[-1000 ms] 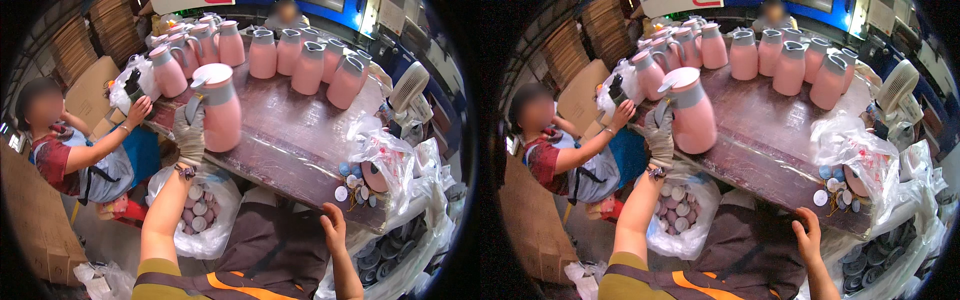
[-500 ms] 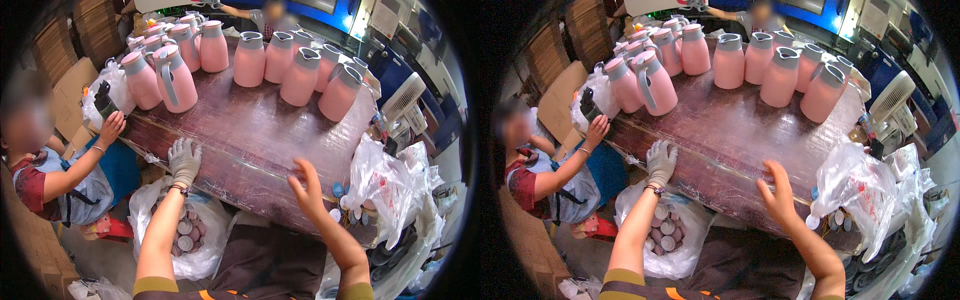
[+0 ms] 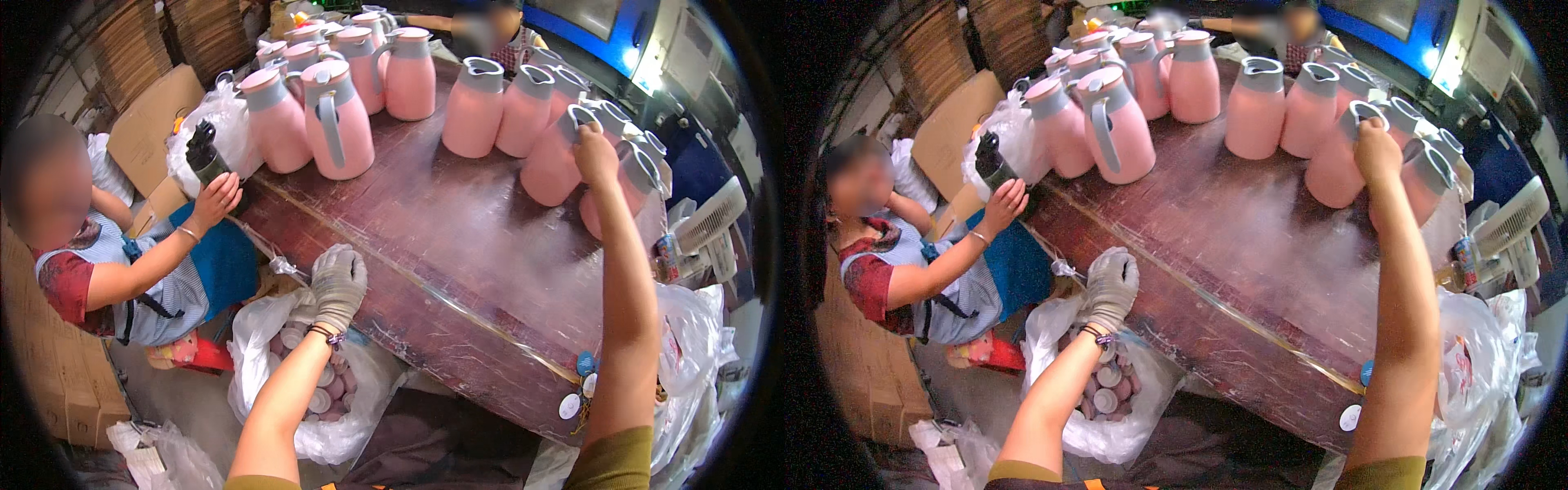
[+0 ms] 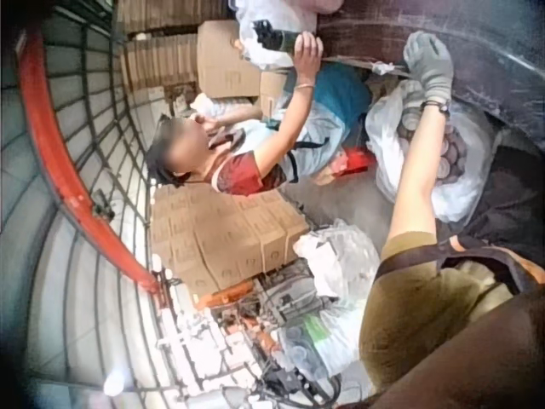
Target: The person assembles pink kettles by attaching grey lids and securing them with rubber bands. They pick up kettle bodies, place lids on top, and wrap bands around the necks to hold the parts together.
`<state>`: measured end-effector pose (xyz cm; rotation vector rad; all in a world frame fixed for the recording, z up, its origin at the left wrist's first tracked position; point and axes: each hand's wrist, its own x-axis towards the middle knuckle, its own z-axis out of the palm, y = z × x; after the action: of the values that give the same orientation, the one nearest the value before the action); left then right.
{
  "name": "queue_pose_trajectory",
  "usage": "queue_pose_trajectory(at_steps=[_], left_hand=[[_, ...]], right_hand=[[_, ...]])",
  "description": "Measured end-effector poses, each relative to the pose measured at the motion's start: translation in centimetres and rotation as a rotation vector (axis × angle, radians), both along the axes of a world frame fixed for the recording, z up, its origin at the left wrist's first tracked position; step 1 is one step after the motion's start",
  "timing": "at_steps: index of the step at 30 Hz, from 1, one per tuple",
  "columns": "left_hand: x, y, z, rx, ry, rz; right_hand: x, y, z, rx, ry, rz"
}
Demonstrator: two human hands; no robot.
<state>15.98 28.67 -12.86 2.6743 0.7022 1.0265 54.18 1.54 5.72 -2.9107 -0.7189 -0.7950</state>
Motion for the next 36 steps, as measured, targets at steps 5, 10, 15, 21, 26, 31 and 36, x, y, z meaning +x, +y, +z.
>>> queue_pose_trajectory(at_steps=[5, 10, 15, 21, 26, 31, 36], left_hand=[[0.1, 0.4, -0.9, -0.008, 0.006, 0.007], [-0.2, 0.9, 0.3, -0.015, 0.068, 0.048], [-0.9, -8.6, 2.0, -0.459, -0.225, -0.383], [-9.4, -26.7, 3.9, -0.988, -0.047, -1.217], [-14.6, -26.6, -0.7, -1.417, 0.496, -1.198], [-14.9, -32.1, 6.0, -1.921, 0.505, -1.035], [-15.0, -30.4, 7.6, -1.906, 0.449, -0.66]], right_hand=[[-6.7, -2.2, -2.5, 0.367, -0.215, 0.379], [-19.8, -8.4, -4.4, 1.122, 0.078, 0.459], [-29.9, -19.4, -13.9, 1.664, 1.097, 0.239], [-45.0, -21.4, -19.8, 1.977, 1.545, 0.084], [-50.9, -24.0, -18.3, 1.911, 1.709, 0.219], [-53.2, -34.3, -21.1, 1.135, 1.07, 0.228], [-51.6, -52.9, -27.6, 0.811, 0.308, -0.758]])
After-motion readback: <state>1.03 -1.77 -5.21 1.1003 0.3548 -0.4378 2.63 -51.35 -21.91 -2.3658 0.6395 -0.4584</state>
